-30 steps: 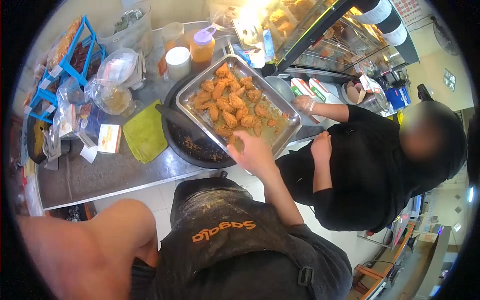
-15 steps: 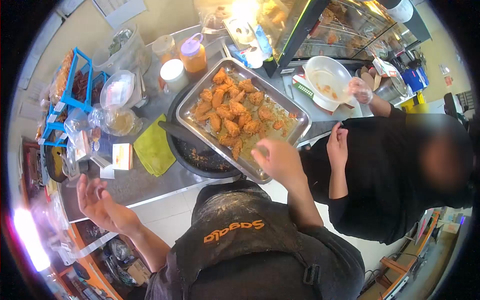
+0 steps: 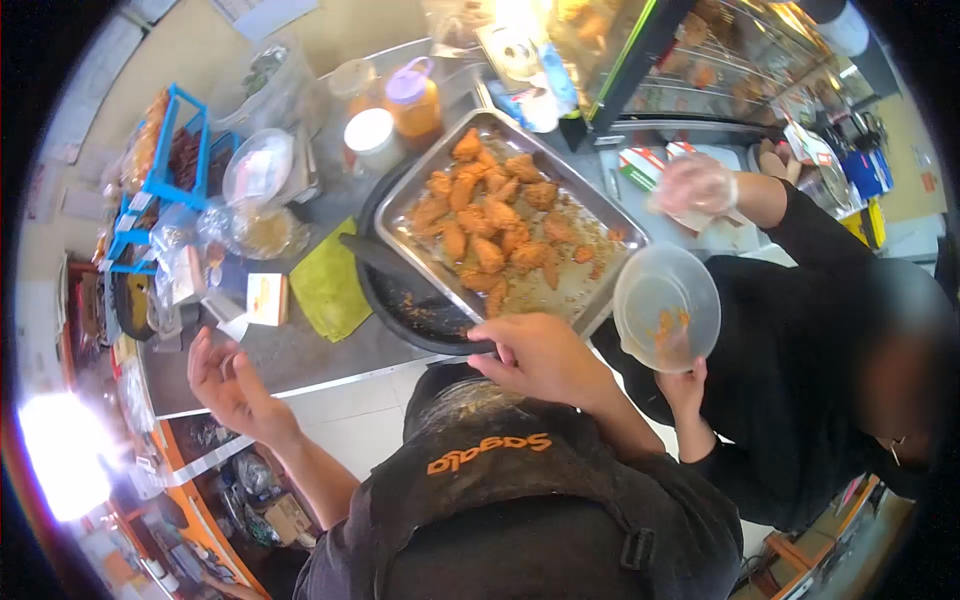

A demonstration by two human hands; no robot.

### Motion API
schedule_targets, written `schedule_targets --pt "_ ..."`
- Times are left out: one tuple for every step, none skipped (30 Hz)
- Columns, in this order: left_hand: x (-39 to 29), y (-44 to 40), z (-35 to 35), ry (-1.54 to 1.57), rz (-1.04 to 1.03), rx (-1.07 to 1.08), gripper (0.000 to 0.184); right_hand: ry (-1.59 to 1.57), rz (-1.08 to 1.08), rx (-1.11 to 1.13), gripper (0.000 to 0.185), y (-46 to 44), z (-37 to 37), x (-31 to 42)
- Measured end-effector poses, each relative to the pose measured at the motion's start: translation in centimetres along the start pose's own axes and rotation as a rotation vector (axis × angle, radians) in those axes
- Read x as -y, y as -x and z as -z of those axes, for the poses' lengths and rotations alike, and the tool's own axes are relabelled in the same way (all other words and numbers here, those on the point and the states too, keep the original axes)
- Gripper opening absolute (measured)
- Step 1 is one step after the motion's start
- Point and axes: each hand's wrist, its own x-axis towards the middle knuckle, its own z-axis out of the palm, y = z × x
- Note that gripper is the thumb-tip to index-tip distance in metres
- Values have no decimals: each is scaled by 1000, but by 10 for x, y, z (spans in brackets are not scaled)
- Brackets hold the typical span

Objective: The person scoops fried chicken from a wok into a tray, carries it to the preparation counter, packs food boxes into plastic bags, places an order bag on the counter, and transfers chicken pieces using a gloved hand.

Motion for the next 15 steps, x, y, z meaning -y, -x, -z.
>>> schedule_targets --pt "4 -3 1 6 9 3 38 -9 18 20 28 0 -3 5" --pt "9 -6 2 18 1 8 38 -11 24 25 28 -2 -8 10" --pt "15 -10 2 36 -4 17 38 -11 24 29 28 -3 -12 14" --pt "20 -13 3 57 -6 28 37 -8 19 31 28 -3 -17 19" --pt "25 -16 5 64 3 41 37 7 12 14 28 -3 -23 23" --pt "29 -20 8 72 10 53 37 24 5 -5 28 -5 -30 25" --pt "33 -24 9 81 15 62 37 42 2 -23 28 -6 -36 28" --pt "38 -26 11 103 12 83 36 60 -7 -41 28 -7 -42 30" --pt "43 -28 13 117 5 95 36 77 -5 -54 28 -9 -47 33" --pt "48 -32 18 120 -7 99 36 81 -9 -44 29 -13 -53 37" --pt "55 -34 22 124 -3 107 35 85 -14 -33 29 -17 -58 42" --pt "53 -37 23 92 -15 120 34 83 -36 -4 30 -19 -60 48" --pt "58 -38 27 78 -19 133 33 94 -42 -2 31 -24 -59 54" --pt "64 -37 29 69 -20 143 33 105 -48 -1 31 -29 -57 60" --pt "66 -37 31 67 -1 163 34 124 -39 -29 32 -35 -52 68"
